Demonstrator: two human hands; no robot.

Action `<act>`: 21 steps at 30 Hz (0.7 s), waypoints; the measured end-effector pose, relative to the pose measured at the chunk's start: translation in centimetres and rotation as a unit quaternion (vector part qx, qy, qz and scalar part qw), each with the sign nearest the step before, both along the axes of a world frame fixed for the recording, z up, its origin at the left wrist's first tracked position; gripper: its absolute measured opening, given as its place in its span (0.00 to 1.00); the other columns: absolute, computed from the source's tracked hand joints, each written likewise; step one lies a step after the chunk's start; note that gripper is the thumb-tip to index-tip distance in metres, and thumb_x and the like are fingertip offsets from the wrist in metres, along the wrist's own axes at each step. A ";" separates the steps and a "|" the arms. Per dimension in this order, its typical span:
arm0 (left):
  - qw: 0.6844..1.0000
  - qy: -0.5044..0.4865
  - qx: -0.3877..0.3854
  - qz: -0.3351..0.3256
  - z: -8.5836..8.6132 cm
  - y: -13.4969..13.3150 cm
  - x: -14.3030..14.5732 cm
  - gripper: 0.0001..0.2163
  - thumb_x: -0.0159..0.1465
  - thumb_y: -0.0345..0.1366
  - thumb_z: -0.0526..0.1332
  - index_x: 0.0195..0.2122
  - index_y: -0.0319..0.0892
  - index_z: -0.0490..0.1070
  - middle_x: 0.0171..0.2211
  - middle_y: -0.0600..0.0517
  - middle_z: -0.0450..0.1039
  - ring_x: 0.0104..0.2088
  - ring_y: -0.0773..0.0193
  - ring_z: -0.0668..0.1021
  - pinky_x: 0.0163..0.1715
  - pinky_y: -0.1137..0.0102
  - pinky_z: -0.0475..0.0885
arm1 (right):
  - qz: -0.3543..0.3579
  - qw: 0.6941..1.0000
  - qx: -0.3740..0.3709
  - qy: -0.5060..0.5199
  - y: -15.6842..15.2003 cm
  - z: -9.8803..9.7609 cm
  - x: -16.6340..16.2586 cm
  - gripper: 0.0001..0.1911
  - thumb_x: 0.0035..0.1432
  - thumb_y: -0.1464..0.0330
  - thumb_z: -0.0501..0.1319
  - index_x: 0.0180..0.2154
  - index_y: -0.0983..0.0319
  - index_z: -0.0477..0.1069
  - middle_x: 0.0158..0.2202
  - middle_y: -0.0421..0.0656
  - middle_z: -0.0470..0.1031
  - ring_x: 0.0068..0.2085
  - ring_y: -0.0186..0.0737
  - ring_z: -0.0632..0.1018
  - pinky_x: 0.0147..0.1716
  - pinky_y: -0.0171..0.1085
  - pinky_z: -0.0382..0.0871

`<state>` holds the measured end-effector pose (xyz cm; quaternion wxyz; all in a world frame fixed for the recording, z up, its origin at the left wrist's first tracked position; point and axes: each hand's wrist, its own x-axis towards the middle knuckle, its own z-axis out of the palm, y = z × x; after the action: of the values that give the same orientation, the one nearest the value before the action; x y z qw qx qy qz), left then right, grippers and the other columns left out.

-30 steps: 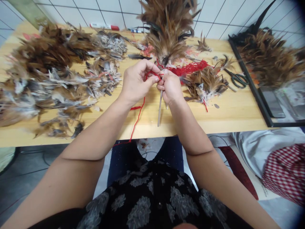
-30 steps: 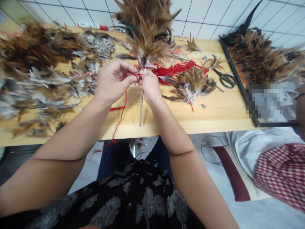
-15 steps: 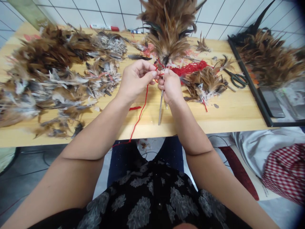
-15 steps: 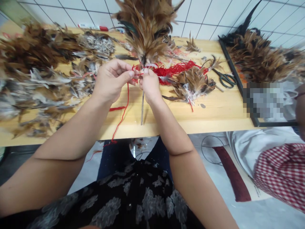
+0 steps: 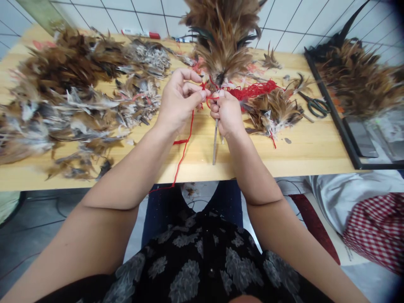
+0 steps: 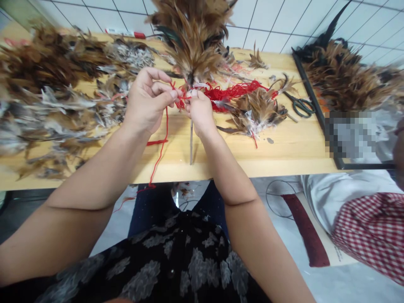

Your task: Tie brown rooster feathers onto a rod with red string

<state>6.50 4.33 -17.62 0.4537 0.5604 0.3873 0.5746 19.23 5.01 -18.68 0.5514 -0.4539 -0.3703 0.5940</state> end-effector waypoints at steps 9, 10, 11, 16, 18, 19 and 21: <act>0.999 0.016 0.029 -0.009 1.9 -2.5 0.4 0.13 0.61 0.31 0.76 0.38 0.45 0.71 0.31 0.56 0.77 0.37 0.64 0.84 0.35 0.73 0.77 | 0.005 0.999 -0.005 0.035 -3.2 3.2 -0.2 0.14 0.75 0.72 0.54 0.32 0.60 0.58 0.26 0.34 0.60 0.22 0.24 0.59 0.21 0.26 0.52; 0.999 0.019 0.029 -0.006 2.3 -2.9 0.4 0.13 0.61 0.30 0.76 0.37 0.45 0.71 0.32 0.56 0.77 0.36 0.65 0.84 0.35 0.73 0.77 | 0.007 0.999 -0.005 0.037 -3.6 3.6 -0.2 0.14 0.74 0.72 0.54 0.32 0.60 0.58 0.26 0.34 0.60 0.22 0.25 0.60 0.21 0.27 0.52; 0.999 0.021 0.029 -0.002 2.7 -3.3 0.4 0.12 0.61 0.29 0.75 0.36 0.44 0.71 0.32 0.56 0.77 0.36 0.65 0.84 0.35 0.73 0.77 | 0.008 0.999 -0.005 0.039 -4.0 4.1 -0.2 0.15 0.74 0.72 0.54 0.31 0.60 0.58 0.26 0.34 0.59 0.22 0.25 0.60 0.21 0.27 0.52; 0.999 0.034 0.038 0.003 4.0 -4.8 0.4 0.10 0.64 0.30 0.74 0.34 0.43 0.72 0.33 0.54 0.77 0.35 0.67 0.83 0.36 0.73 0.78 | 0.021 0.999 -0.008 0.041 -5.0 4.8 -0.2 0.15 0.74 0.73 0.54 0.30 0.59 0.58 0.25 0.34 0.57 0.22 0.25 0.58 0.21 0.27 0.51; 0.998 0.041 0.035 0.014 3.8 -4.7 0.4 0.10 0.64 0.31 0.74 0.34 0.43 0.71 0.33 0.54 0.77 0.33 0.67 0.82 0.34 0.74 0.77 | 0.025 0.999 -0.014 0.038 -4.9 4.8 -0.3 0.16 0.75 0.72 0.53 0.31 0.60 0.58 0.25 0.34 0.57 0.21 0.24 0.58 0.21 0.26 0.52; 0.998 0.043 0.030 0.022 3.5 -4.4 0.5 0.11 0.64 0.31 0.74 0.35 0.43 0.71 0.32 0.54 0.76 0.32 0.68 0.81 0.33 0.74 0.77 | 0.026 0.999 -0.019 0.036 -4.8 4.8 -0.3 0.16 0.75 0.72 0.53 0.31 0.60 0.58 0.25 0.34 0.58 0.21 0.24 0.58 0.21 0.26 0.51; 0.999 0.039 0.015 0.033 2.6 -3.3 0.5 0.11 0.63 0.29 0.74 0.34 0.43 0.71 0.30 0.55 0.75 0.32 0.68 0.81 0.32 0.75 0.75 | 0.028 0.998 -0.036 0.035 -4.3 4.6 -0.3 0.16 0.76 0.72 0.52 0.31 0.60 0.59 0.25 0.35 0.61 0.21 0.23 0.58 0.20 0.24 0.49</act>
<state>7.00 0.98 -15.01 0.4108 0.5763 0.4141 0.5725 18.92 0.66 -14.03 0.5305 -0.4422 -0.3417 0.6374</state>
